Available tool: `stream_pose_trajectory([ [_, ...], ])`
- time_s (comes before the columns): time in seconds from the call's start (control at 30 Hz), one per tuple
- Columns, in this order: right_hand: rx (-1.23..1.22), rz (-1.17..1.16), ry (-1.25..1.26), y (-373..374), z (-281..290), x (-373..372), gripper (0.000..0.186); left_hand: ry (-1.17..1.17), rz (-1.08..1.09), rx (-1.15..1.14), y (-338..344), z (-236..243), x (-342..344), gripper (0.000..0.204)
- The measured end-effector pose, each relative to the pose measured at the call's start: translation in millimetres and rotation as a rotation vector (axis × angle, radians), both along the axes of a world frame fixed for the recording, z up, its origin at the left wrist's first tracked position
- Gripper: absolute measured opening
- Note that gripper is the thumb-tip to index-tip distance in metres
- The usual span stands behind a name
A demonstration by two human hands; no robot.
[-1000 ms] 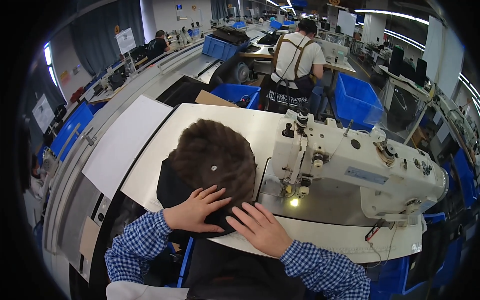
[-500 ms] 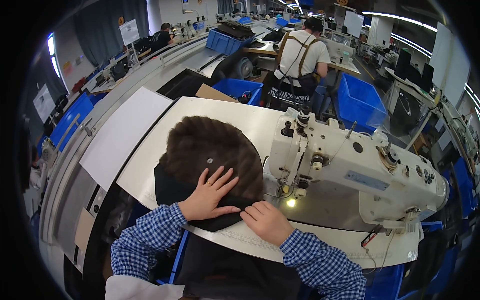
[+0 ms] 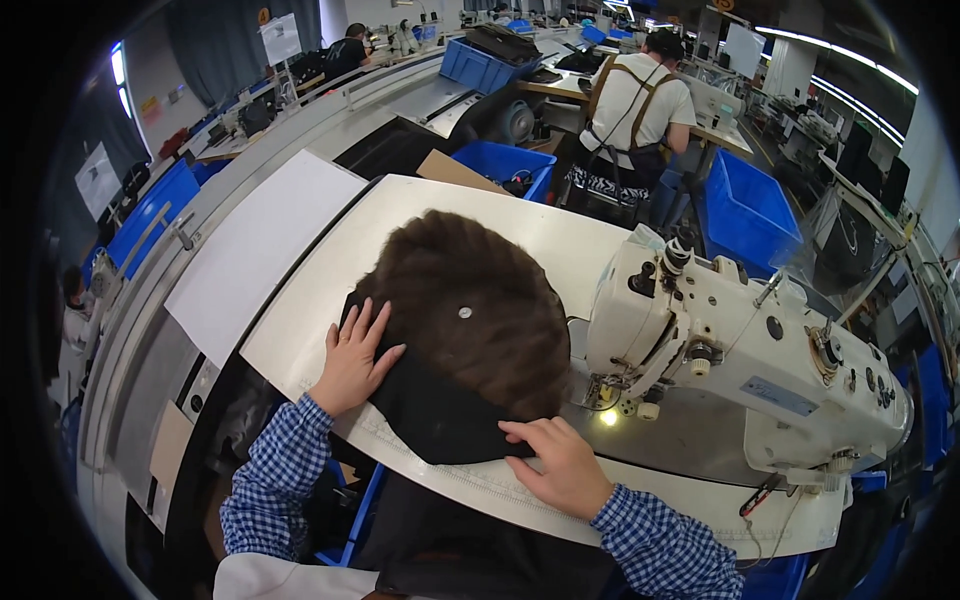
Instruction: Sewing a fur-lined hat using an industrial sewing machine.
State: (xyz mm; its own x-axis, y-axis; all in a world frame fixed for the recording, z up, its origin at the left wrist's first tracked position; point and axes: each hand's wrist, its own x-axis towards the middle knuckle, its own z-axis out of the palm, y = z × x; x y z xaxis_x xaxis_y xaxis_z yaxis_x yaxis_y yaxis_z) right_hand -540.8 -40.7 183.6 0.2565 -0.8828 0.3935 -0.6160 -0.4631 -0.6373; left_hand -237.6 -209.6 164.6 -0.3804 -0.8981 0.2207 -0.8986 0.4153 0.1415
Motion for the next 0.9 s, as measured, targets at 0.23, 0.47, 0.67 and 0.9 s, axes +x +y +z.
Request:
stream_pose_trajectory([
  [0.23, 0.014, -0.051, 0.102, 2.9, -1.6, 0.7, 0.031, 0.255, -0.171, -0.232, 9.1, -1.7, 0.7, 0.048],
  [0.47, -0.01, -0.113, 0.109, -3.1, 1.8, -1.3, 0.023, 0.4, -0.361, -0.291, 17.5, 23.3, 46.4, 0.028],
  [0.67, -0.177, -0.078, 0.344, -2.8, 0.9, 4.3, 0.03, 0.67, -0.102, -0.412, 84.3, 10.9, 127.2, 0.011],
  [0.9, -0.019, -0.056, 0.284, 10.0, 1.2, -4.5, 0.037, -0.103, 0.408, 0.254, 218.0, -140.9, 234.7, 0.028],
])
